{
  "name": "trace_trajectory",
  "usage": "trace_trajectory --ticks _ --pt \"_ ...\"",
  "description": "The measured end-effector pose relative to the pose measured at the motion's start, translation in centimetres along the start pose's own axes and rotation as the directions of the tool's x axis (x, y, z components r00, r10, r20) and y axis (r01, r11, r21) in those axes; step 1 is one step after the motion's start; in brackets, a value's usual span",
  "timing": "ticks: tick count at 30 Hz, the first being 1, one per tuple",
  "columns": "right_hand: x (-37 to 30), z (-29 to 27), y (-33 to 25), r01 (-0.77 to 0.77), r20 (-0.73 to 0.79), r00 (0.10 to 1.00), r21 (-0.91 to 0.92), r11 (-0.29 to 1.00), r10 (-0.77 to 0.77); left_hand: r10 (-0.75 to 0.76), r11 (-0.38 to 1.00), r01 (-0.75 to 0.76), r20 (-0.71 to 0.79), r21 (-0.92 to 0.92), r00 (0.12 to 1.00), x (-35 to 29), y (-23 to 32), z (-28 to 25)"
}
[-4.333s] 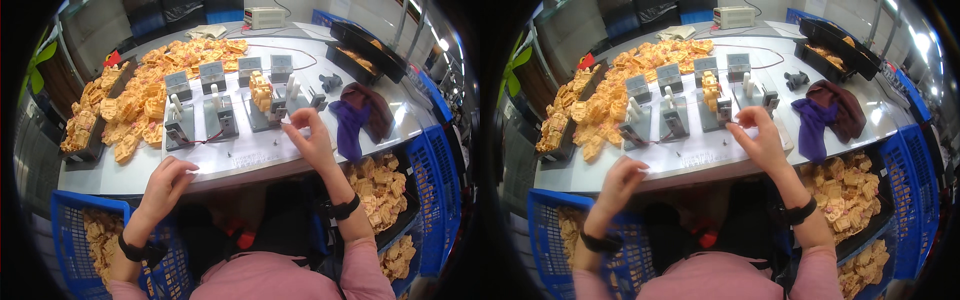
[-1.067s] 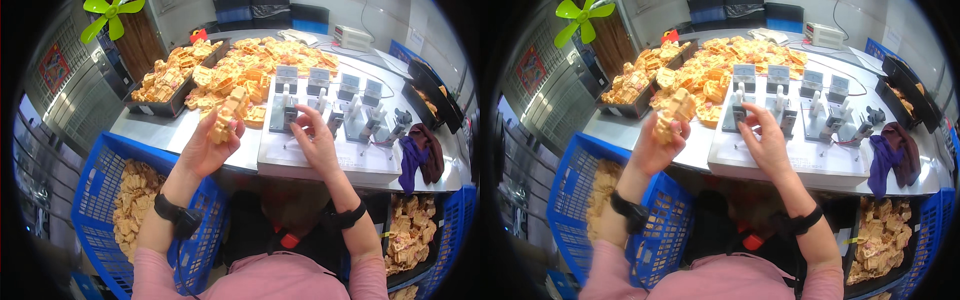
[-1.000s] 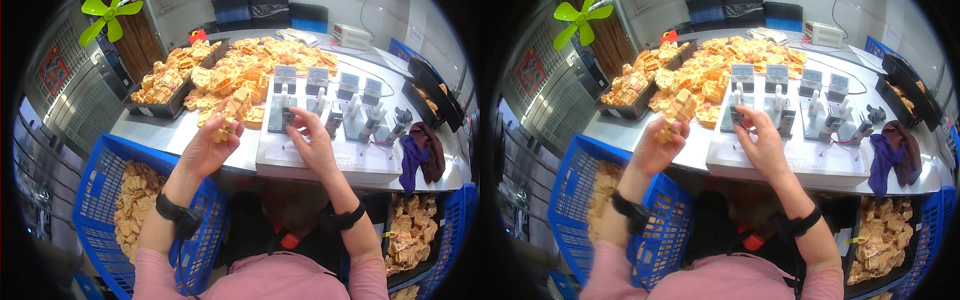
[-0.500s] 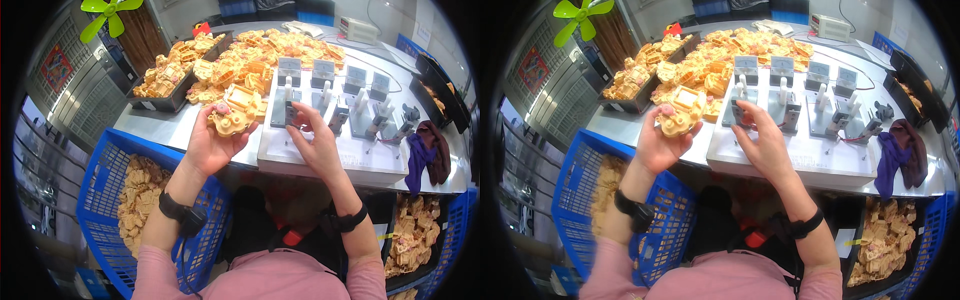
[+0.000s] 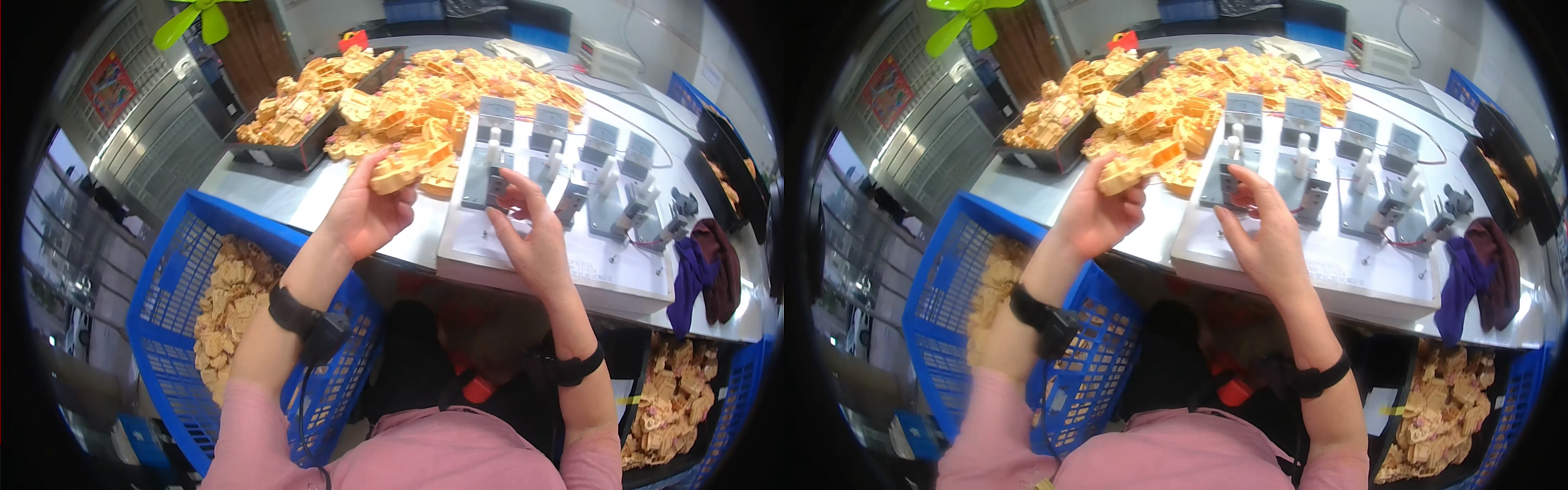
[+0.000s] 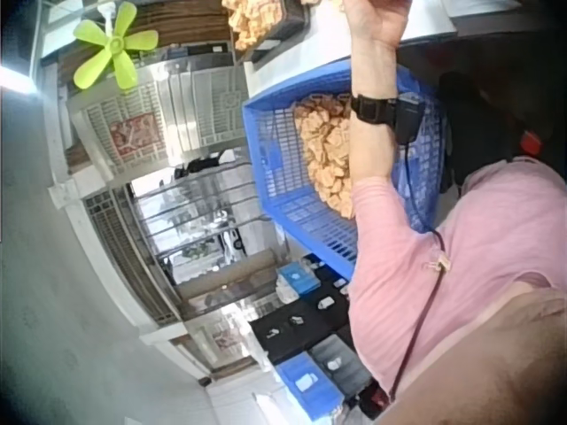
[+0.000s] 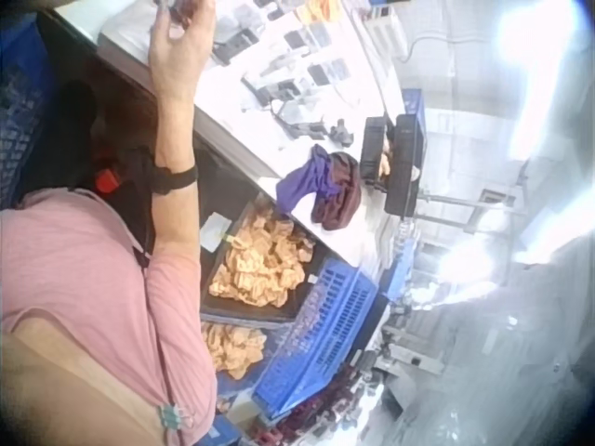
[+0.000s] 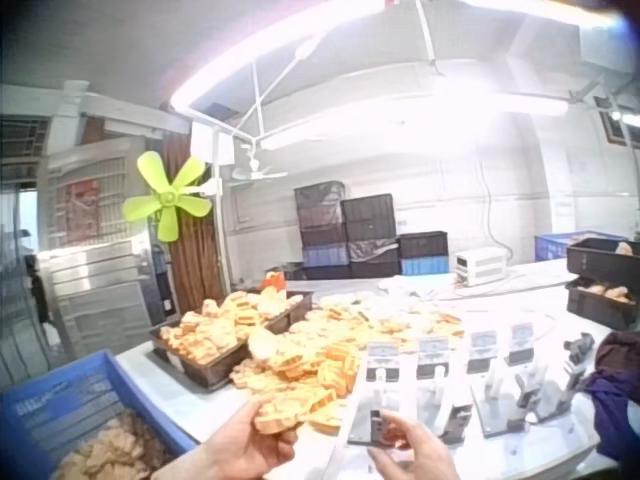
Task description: Assemble plastic toy components by attaching small parts onto an assembly jig.
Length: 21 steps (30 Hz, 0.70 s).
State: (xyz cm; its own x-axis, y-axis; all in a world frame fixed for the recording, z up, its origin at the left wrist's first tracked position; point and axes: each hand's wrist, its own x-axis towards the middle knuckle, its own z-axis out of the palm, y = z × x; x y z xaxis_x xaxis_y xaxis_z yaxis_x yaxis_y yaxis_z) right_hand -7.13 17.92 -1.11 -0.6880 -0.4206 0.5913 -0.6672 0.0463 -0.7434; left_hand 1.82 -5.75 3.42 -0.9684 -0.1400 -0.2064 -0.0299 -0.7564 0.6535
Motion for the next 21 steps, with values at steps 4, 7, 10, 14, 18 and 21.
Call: trace_trajectory --ticks 4,7,10,14,18,21 --pt "0.2 0.0 0.1 0.003 -0.008 1.000 -0.009 1.000 -0.003 0.012 1.000 -0.013 0.027 0.018 1.000 0.3 0.1 0.4" --pt "0.4 1.2 0.1 -0.012 0.030 0.999 0.022 1.000 0.011 0.064 0.998 -0.065 0.052 0.014 0.997 -0.1 0.6 -0.9" --pt "0.5 1.0 1.2 0.004 0.055 0.998 0.063 0.998 -0.008 0.242 0.970 -0.241 -0.007 0.035 0.970 1.4 -1.2 1.3" --pt "-0.1 -2.2 3.4 -0.057 0.066 0.996 0.083 0.995 0.051 0.247 0.797 -0.237 0.058 0.556 0.967 5.7 -2.2 2.9" --pt "0.6 -0.5 2.6 -0.065 0.168 0.985 0.178 0.982 0.035 0.452 0.541 -0.492 0.257 0.683 0.854 12.6 -2.6 1.4" --pt "0.7 -0.8 3.2 -0.065 0.148 0.988 0.155 0.986 0.042 0.436 0.152 -0.526 0.421 0.837 0.796 14.4 -2.9 3.8"
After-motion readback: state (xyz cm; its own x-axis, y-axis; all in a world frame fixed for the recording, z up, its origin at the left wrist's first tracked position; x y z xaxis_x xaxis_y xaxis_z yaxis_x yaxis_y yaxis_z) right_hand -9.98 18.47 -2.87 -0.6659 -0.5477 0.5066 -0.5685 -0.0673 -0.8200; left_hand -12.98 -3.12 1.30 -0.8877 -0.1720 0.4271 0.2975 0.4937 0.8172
